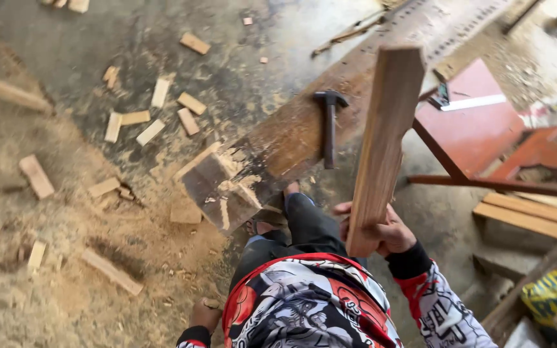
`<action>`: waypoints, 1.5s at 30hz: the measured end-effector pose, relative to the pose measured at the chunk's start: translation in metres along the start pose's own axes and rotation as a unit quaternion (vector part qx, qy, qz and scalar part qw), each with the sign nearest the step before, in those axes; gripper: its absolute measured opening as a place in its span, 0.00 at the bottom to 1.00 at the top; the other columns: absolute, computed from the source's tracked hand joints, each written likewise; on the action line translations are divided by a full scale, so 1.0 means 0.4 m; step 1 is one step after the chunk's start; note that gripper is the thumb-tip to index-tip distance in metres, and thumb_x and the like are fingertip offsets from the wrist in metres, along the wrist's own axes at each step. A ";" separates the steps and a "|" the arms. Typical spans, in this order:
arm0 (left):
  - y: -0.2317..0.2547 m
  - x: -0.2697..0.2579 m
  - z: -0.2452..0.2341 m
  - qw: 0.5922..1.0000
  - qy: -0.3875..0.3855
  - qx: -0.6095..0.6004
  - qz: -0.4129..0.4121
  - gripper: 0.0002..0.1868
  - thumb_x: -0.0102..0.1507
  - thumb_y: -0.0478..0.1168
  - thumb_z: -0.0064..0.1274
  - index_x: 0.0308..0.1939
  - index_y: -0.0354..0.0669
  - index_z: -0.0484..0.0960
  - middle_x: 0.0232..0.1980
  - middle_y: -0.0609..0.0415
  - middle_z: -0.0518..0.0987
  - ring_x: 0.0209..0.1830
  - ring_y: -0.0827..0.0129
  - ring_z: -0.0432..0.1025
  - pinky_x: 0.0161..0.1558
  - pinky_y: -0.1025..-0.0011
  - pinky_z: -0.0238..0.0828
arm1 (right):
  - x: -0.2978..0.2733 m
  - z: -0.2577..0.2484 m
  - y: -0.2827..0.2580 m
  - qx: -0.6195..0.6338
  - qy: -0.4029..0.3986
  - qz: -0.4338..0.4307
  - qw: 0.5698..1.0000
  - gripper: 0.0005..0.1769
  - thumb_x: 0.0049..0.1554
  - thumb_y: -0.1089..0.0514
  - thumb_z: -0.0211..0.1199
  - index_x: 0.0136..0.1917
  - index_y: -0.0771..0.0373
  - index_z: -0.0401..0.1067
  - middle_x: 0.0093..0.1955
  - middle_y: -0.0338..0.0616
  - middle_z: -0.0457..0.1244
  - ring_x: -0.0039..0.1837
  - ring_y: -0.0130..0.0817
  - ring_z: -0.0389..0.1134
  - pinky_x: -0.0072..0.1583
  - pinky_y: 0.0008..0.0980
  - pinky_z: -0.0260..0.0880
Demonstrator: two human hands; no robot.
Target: Using a hammer and chisel to carve out mortise slots in a piece of wood.
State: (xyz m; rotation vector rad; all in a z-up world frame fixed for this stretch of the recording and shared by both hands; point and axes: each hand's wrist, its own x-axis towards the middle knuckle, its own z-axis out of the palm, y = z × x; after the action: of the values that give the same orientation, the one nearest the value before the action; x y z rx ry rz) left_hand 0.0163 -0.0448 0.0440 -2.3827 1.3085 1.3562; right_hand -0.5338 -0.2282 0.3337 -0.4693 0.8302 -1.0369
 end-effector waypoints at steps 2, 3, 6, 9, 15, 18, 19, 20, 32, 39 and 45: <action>0.013 0.010 -0.014 0.999 0.000 0.046 0.007 0.11 0.50 0.39 0.62 0.34 0.38 0.87 0.35 0.40 0.85 0.40 0.49 0.82 0.43 0.58 0.77 | -0.010 0.035 -0.014 0.018 0.032 -0.020 0.999 0.41 0.42 0.58 0.73 0.66 0.76 0.65 0.61 0.54 0.69 0.50 0.44 0.73 0.52 0.46 0.77; 0.017 0.025 -0.014 1.000 0.009 -0.012 0.010 0.12 0.49 0.38 0.62 0.35 0.38 0.87 0.34 0.41 0.86 0.38 0.51 0.83 0.42 0.58 0.78 | -0.002 0.039 -0.020 0.011 0.079 -0.029 0.996 0.43 0.41 0.59 0.71 0.68 0.72 0.62 0.55 0.54 0.69 0.46 0.43 0.72 0.49 0.46 0.76; 0.009 0.114 -0.031 0.998 0.024 -0.038 0.041 0.14 0.47 0.37 0.63 0.36 0.38 0.86 0.33 0.42 0.87 0.36 0.54 0.84 0.42 0.58 0.78 | 0.027 0.017 0.004 0.008 0.108 -0.078 0.991 0.49 0.40 0.62 0.69 0.73 0.68 0.57 0.48 0.54 0.67 0.44 0.43 0.71 0.45 0.46 0.75; 0.071 0.094 -0.051 0.999 0.029 -0.021 0.029 0.16 0.44 0.37 0.67 0.35 0.37 0.85 0.33 0.44 0.87 0.37 0.56 0.84 0.43 0.60 0.78 | 0.043 -0.011 0.000 0.013 0.080 -0.089 0.993 0.51 0.40 0.63 0.68 0.76 0.67 0.56 0.45 0.54 0.67 0.43 0.42 0.70 0.45 0.43 0.75; 0.201 0.001 -0.075 0.997 0.071 -0.035 -0.021 0.18 0.43 0.39 0.71 0.35 0.38 0.86 0.32 0.46 0.88 0.37 0.58 0.85 0.45 0.61 0.78 | 0.097 -0.091 -0.017 0.044 0.033 -0.093 0.994 0.47 0.43 0.60 0.70 0.74 0.69 0.59 0.46 0.53 0.67 0.43 0.41 0.70 0.43 0.41 0.75; 0.274 -0.039 -0.047 0.990 0.138 -0.021 -0.018 0.20 0.43 0.42 0.73 0.36 0.40 0.86 0.33 0.47 0.87 0.37 0.59 0.84 0.46 0.62 0.78 | 0.113 -0.157 -0.041 0.034 0.002 -0.090 0.995 0.45 0.47 0.56 0.71 0.74 0.69 0.59 0.46 0.54 0.67 0.43 0.41 0.71 0.44 0.40 0.75; 0.309 -0.063 -0.033 0.985 0.173 0.000 -0.026 0.22 0.44 0.45 0.74 0.38 0.41 0.85 0.34 0.48 0.87 0.38 0.59 0.83 0.46 0.61 0.77 | 0.117 -0.183 -0.050 0.022 -0.006 -0.088 0.996 0.44 0.49 0.53 0.71 0.74 0.70 0.60 0.47 0.54 0.67 0.43 0.41 0.71 0.44 0.40 0.74; 0.355 -0.085 -0.034 0.984 0.177 -0.007 -0.033 0.22 0.44 0.45 0.74 0.38 0.41 0.85 0.34 0.48 0.87 0.38 0.59 0.83 0.46 0.61 0.77 | 0.119 -0.218 -0.054 0.019 -0.015 -0.082 0.996 0.44 0.49 0.53 0.71 0.74 0.70 0.60 0.47 0.54 0.67 0.43 0.41 0.71 0.44 0.40 0.74; 0.721 -0.217 0.066 0.984 0.179 0.011 -0.010 0.21 0.50 0.47 0.71 0.39 0.39 0.82 0.35 0.46 0.86 0.36 0.55 0.83 0.43 0.58 0.77 | 0.092 -0.432 -0.221 -0.183 0.158 -0.158 0.957 0.29 0.64 0.40 0.54 0.70 0.62 0.64 0.59 0.33 0.64 0.59 0.20 0.62 0.60 0.21 0.62; 0.656 -0.223 0.117 0.984 0.167 0.053 -0.017 0.22 0.48 0.47 0.73 0.39 0.40 0.83 0.37 0.45 0.86 0.39 0.53 0.81 0.44 0.58 0.76 | 0.100 -0.485 -0.227 0.055 0.200 -0.032 0.978 0.17 0.62 0.49 0.60 0.56 0.63 0.67 0.46 0.43 0.66 0.45 0.34 0.68 0.48 0.37 0.72; 0.479 -0.169 0.142 0.990 0.140 0.031 0.013 0.18 0.50 0.47 0.67 0.36 0.38 0.84 0.35 0.41 0.86 0.38 0.49 0.82 0.43 0.55 0.77 | 0.081 -0.420 -0.222 0.273 0.162 0.029 0.948 0.14 0.58 0.50 0.62 0.51 0.62 0.72 0.40 0.46 0.69 0.40 0.38 0.72 0.44 0.41 0.77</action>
State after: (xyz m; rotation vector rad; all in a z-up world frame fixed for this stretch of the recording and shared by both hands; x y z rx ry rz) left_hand -0.1745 -0.0956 0.1184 -2.5934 1.4263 0.9946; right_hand -0.7078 -0.2915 0.2794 0.2031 0.7950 -1.2511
